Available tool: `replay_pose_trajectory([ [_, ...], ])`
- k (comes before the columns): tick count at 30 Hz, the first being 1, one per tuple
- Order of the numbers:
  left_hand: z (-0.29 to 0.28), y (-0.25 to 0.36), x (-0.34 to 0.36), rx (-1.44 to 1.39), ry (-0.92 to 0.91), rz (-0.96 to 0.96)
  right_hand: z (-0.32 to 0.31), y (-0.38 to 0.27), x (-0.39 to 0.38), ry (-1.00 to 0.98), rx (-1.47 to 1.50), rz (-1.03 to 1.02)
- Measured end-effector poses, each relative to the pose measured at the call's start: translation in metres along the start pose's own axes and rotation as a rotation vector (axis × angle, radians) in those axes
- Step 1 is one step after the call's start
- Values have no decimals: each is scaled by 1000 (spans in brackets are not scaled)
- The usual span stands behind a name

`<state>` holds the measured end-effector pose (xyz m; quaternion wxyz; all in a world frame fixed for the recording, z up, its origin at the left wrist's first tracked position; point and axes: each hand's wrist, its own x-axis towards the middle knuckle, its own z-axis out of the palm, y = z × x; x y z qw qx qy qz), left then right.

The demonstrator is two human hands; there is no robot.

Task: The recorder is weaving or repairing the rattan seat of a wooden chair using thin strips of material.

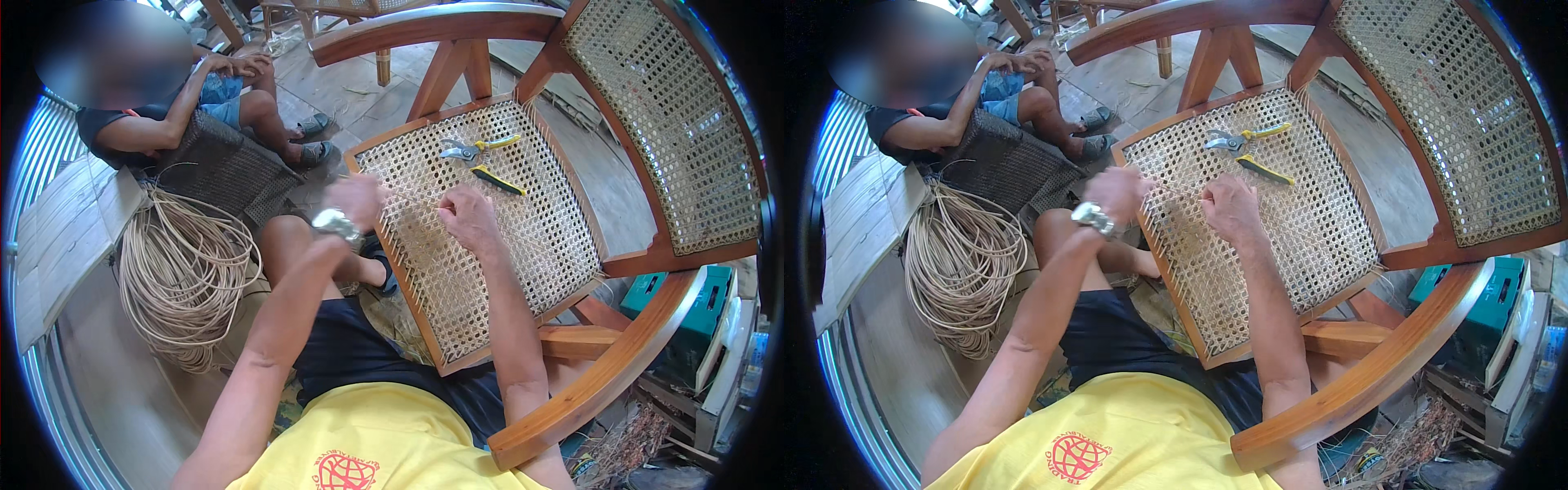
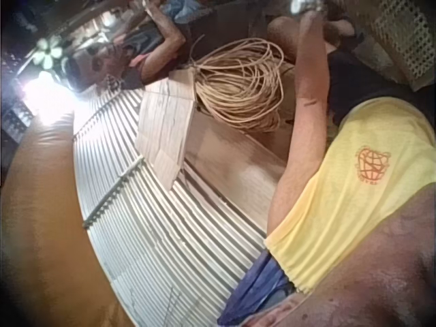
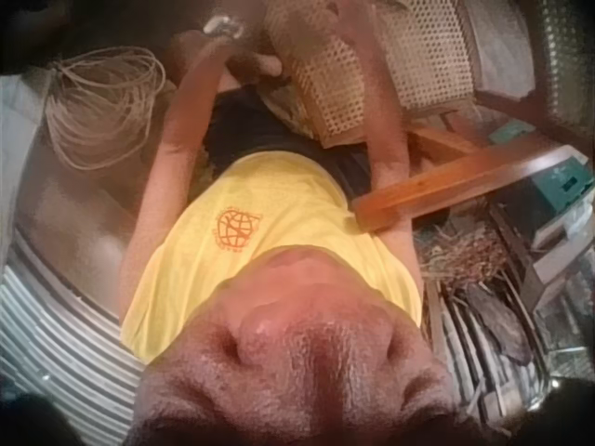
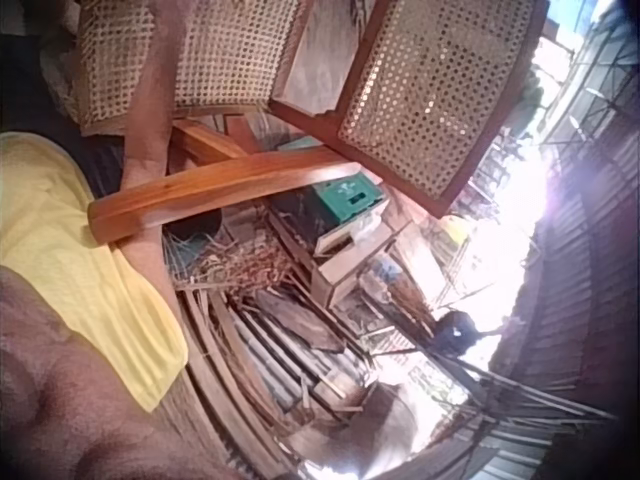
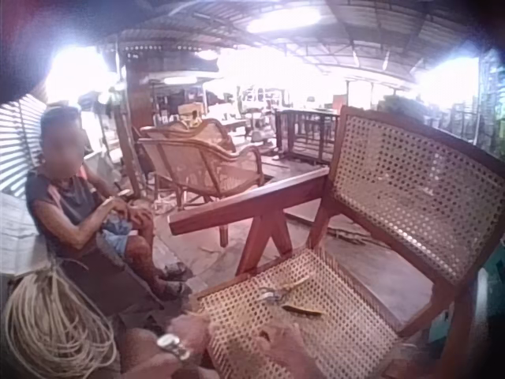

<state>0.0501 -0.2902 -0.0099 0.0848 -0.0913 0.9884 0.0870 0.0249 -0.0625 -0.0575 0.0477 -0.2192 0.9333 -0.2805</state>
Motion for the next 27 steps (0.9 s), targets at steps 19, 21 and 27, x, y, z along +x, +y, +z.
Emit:
replay_pose_trajectory([
  [19,39,-7,6,-204,218,424,18,13,-18,403,676,178],
  [21,36,4,8,-178,105,434,15,15,-20,367,660,196],
  [27,35,-11,10,-172,138,387,21,-29,0,187,518,22],
])
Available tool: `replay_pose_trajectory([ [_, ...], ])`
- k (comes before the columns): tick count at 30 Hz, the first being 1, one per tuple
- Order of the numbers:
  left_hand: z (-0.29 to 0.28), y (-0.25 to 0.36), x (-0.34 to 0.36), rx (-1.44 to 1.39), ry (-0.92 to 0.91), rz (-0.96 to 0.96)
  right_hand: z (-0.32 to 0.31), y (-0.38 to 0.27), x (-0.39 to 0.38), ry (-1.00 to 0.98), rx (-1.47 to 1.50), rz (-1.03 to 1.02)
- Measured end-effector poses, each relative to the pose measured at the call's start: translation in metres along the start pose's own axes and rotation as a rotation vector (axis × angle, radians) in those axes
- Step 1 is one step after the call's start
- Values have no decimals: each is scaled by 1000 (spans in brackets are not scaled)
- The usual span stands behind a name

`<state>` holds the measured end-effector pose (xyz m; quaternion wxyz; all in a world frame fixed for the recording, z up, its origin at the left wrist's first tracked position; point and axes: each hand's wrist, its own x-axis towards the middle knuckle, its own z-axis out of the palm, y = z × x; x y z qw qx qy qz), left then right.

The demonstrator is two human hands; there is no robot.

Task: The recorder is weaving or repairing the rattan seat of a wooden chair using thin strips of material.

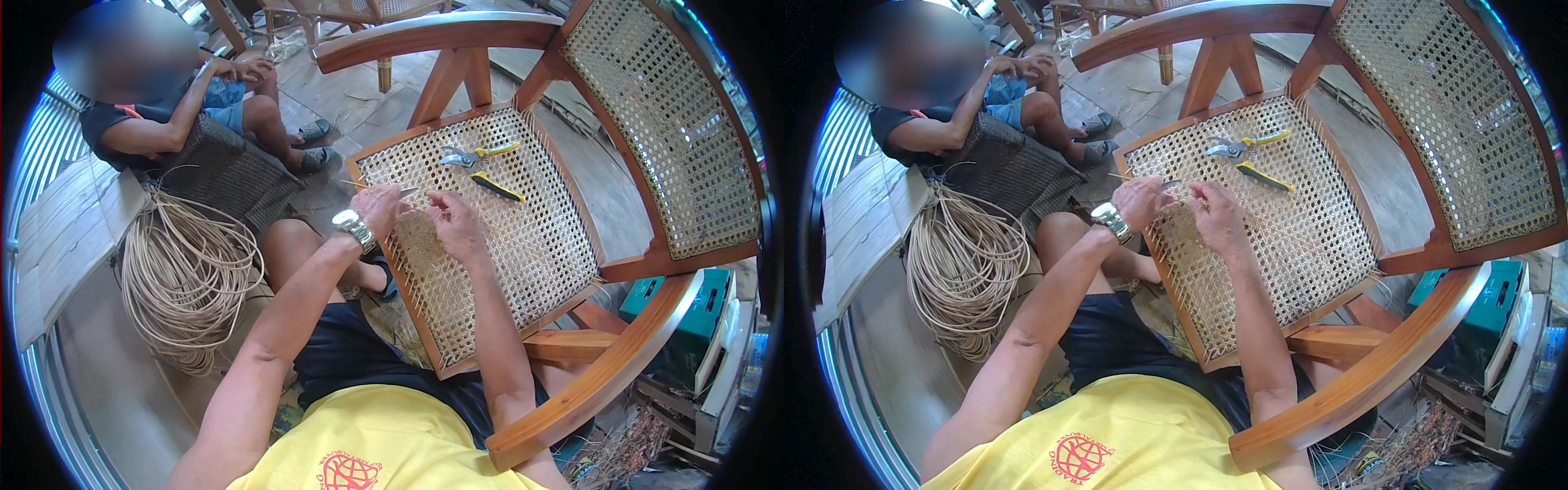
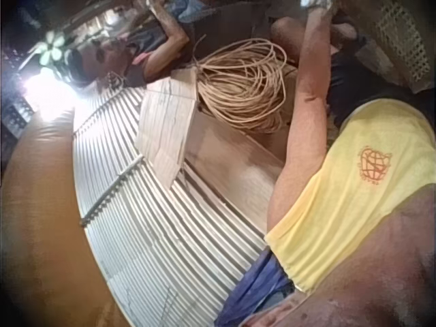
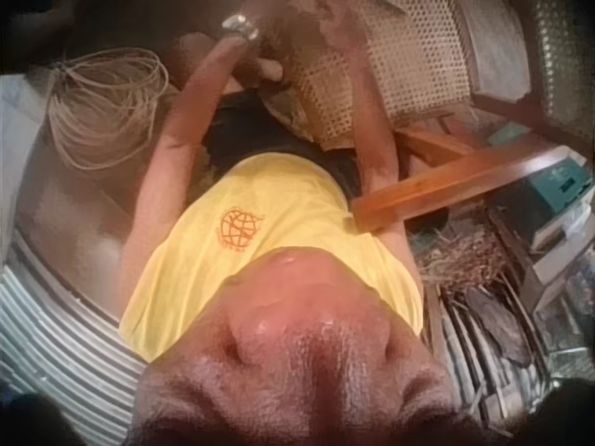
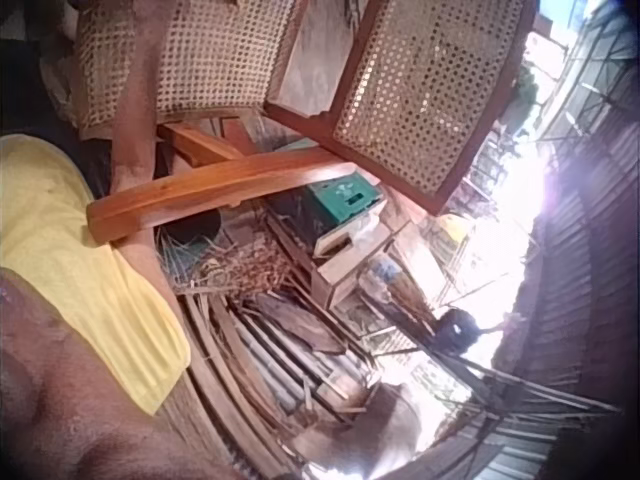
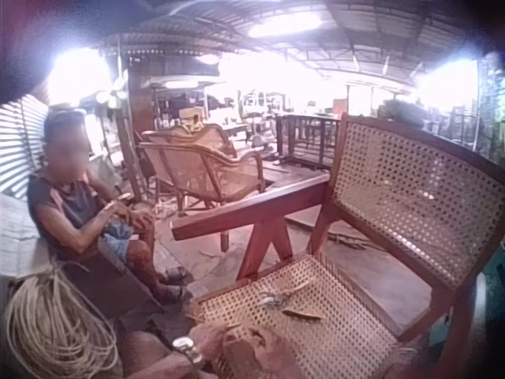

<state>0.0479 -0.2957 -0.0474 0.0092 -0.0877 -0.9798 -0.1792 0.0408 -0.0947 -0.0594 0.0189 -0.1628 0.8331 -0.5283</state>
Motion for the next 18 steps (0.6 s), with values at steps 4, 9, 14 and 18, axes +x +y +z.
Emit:
replay_pose_trajectory([
  [4,-45,4,-11,112,4,-76,2,7,6,-82,-358,-272],
  [9,-92,-10,-13,211,299,-215,8,4,18,-39,-135,-310],
  [14,-54,-39,-19,290,53,-118,-13,-41,15,52,573,54],
  [18,-34,16,-10,-128,-177,-281,-38,7,27,17,-175,219],
])
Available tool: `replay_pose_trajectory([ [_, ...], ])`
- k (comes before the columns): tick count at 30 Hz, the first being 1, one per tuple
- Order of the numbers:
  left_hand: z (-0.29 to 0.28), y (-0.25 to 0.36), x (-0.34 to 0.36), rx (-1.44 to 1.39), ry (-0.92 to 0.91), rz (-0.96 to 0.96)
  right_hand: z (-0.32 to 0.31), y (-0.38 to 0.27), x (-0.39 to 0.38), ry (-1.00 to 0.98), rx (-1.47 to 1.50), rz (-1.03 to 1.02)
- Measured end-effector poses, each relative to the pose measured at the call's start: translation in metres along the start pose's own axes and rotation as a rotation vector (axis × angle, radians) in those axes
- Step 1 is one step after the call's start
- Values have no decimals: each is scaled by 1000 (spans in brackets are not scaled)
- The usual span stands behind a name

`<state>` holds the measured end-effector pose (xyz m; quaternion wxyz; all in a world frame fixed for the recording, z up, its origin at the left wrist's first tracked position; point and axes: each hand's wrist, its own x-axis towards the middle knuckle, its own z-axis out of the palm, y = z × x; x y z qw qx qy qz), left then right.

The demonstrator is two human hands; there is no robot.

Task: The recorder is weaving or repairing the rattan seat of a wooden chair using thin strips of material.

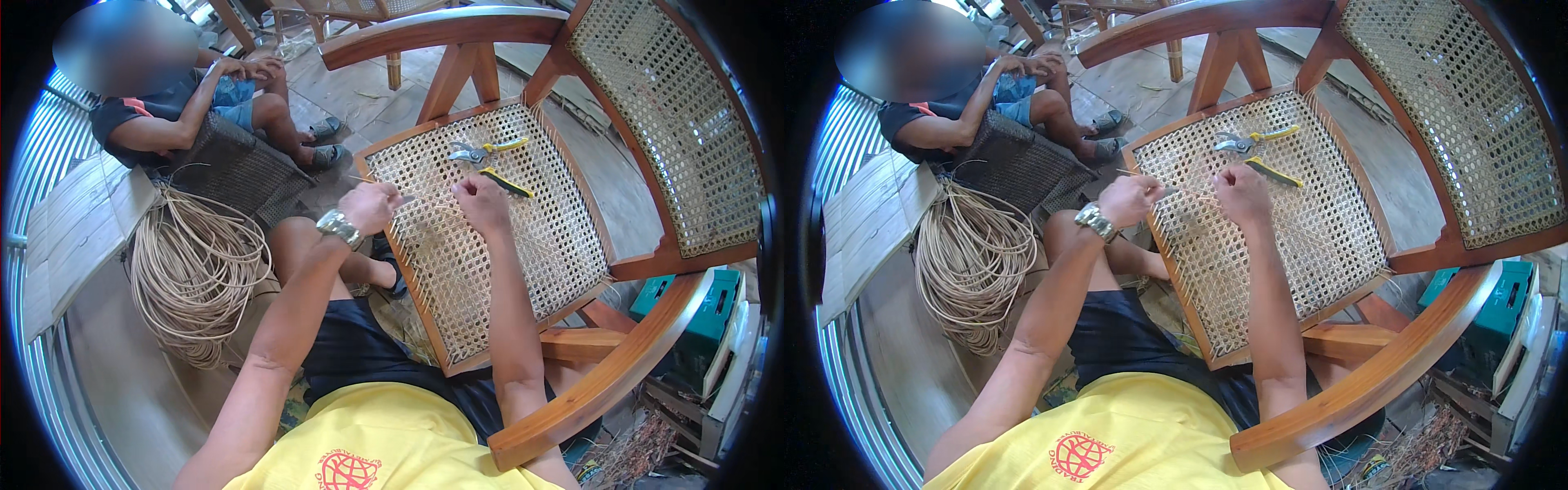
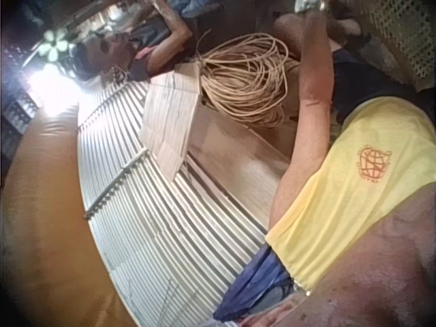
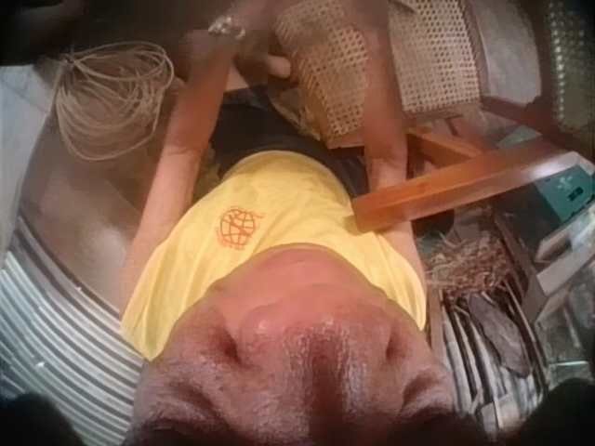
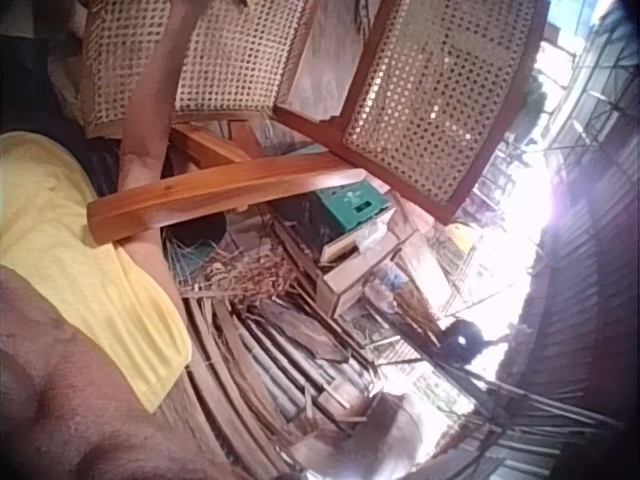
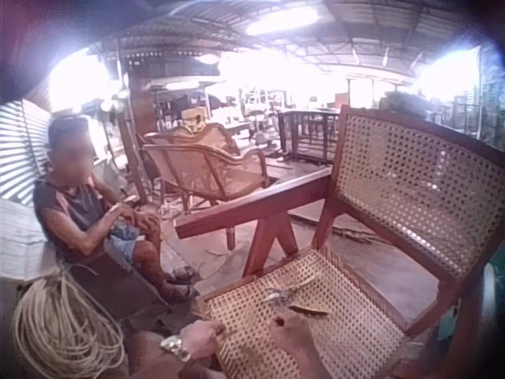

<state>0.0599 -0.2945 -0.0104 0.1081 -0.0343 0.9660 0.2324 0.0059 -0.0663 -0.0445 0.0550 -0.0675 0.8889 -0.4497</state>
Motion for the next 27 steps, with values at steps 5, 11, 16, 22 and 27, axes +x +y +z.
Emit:
replay_pose_trajectory([
  [5,8,13,16,195,-151,-24,7,1,-3,-62,-149,-31],
  [11,-6,15,25,334,-259,49,11,-5,-3,-200,86,54],
  [16,-15,1,18,67,60,-184,15,-14,-29,23,333,-235],
  [22,-13,-27,13,-41,103,-71,34,6,-25,-11,-159,-466],
  [27,-16,-29,5,-31,114,-104,45,-5,-17,-56,174,-385],
])
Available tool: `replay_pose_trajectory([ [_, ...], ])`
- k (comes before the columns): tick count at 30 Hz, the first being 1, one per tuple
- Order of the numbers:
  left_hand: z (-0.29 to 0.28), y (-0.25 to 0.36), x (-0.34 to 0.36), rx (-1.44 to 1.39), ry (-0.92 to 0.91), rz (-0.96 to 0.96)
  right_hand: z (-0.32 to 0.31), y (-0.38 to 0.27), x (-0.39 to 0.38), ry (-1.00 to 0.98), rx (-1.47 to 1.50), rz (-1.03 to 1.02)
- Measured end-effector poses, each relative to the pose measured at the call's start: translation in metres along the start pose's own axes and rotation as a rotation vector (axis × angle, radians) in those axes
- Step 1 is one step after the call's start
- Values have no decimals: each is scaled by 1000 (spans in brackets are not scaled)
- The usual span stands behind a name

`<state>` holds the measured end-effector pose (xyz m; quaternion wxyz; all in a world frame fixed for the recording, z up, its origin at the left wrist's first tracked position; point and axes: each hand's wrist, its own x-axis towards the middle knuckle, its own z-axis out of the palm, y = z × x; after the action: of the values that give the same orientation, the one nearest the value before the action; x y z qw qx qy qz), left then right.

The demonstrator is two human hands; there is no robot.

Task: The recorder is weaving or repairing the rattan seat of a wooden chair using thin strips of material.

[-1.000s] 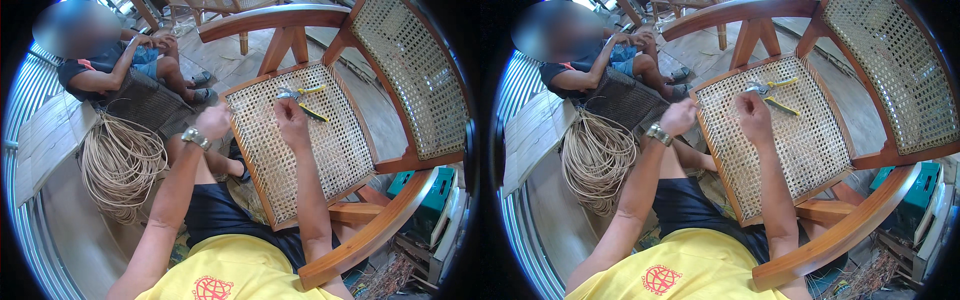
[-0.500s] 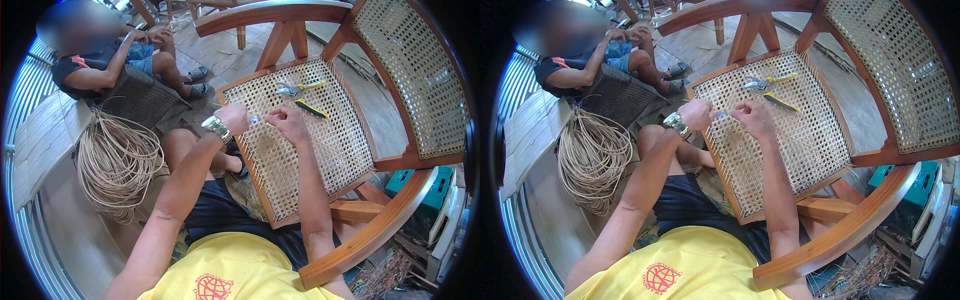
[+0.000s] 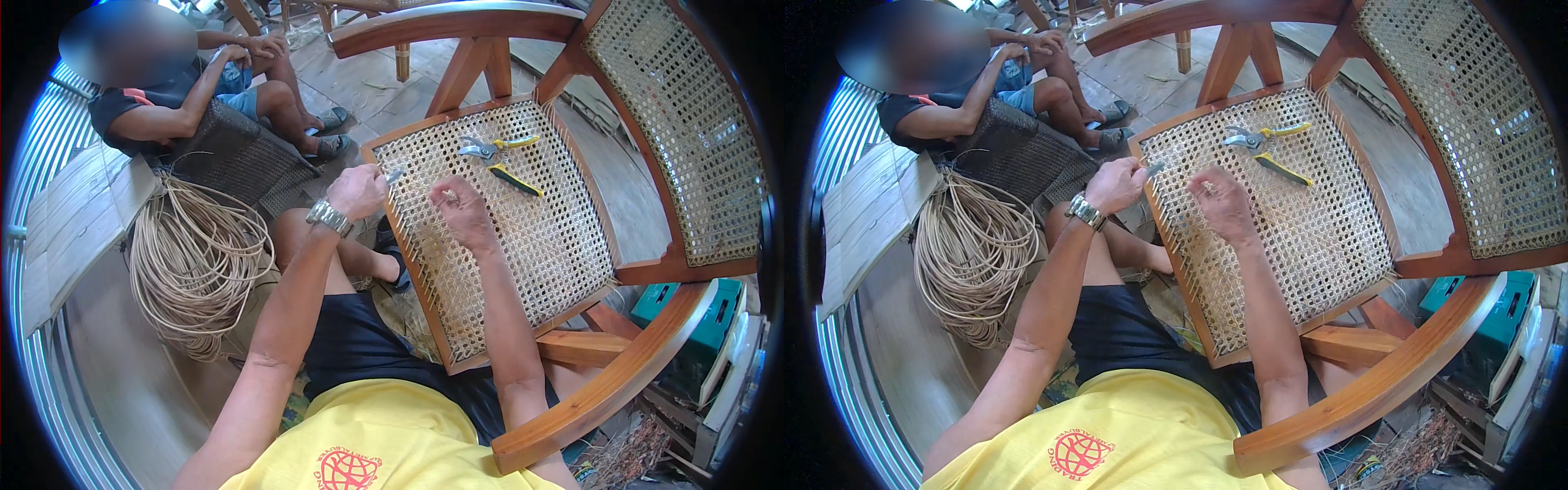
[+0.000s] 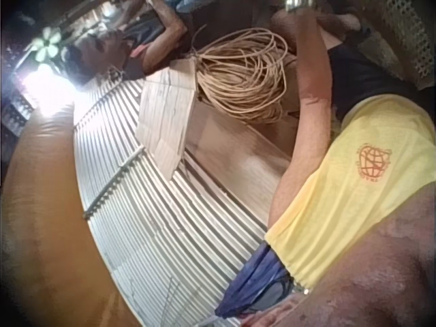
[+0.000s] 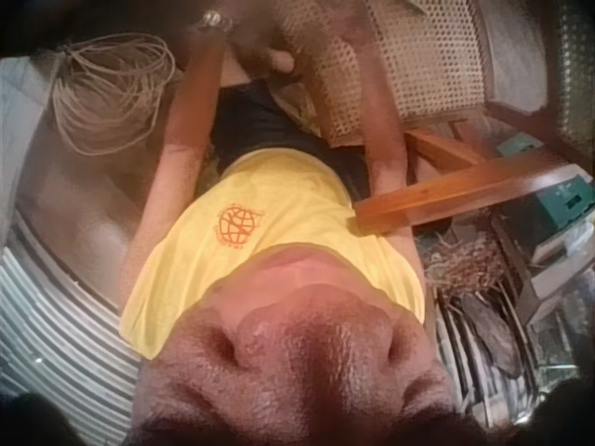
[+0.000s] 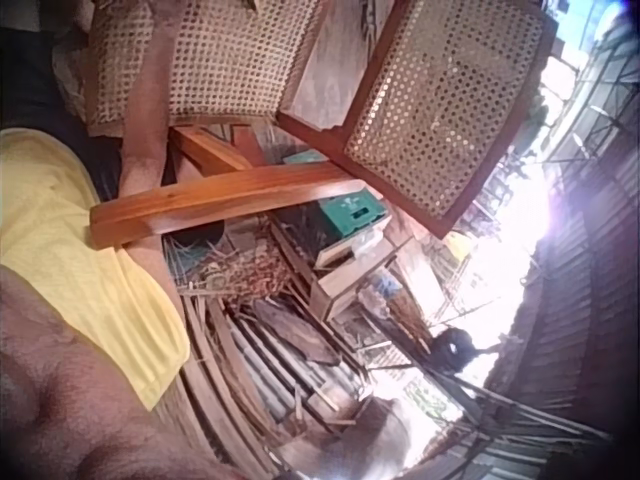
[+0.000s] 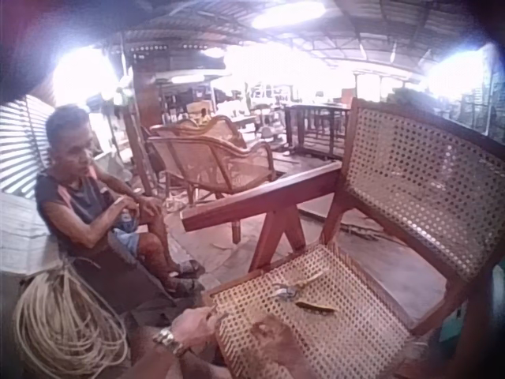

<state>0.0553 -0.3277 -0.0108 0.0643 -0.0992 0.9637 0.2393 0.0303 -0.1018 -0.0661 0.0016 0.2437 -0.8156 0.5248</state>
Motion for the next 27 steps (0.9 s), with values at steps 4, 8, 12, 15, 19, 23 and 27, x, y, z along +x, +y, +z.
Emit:
replay_pose_trajectory([
  [4,11,5,-2,15,-94,47,-7,0,12,59,537,204],
  [8,16,30,-7,77,-243,39,-13,-3,12,38,135,374],
  [12,16,38,0,224,-302,105,-8,-9,10,-5,-369,312],
  [15,16,43,8,326,-368,141,-13,-2,11,-16,-335,359],
  [19,13,42,14,366,-390,124,-19,-10,11,-64,-354,362],
  [23,9,51,16,437,-424,125,-33,-15,8,-74,-285,350],
  [27,2,73,15,496,-418,119,-46,0,4,18,-286,191],
])
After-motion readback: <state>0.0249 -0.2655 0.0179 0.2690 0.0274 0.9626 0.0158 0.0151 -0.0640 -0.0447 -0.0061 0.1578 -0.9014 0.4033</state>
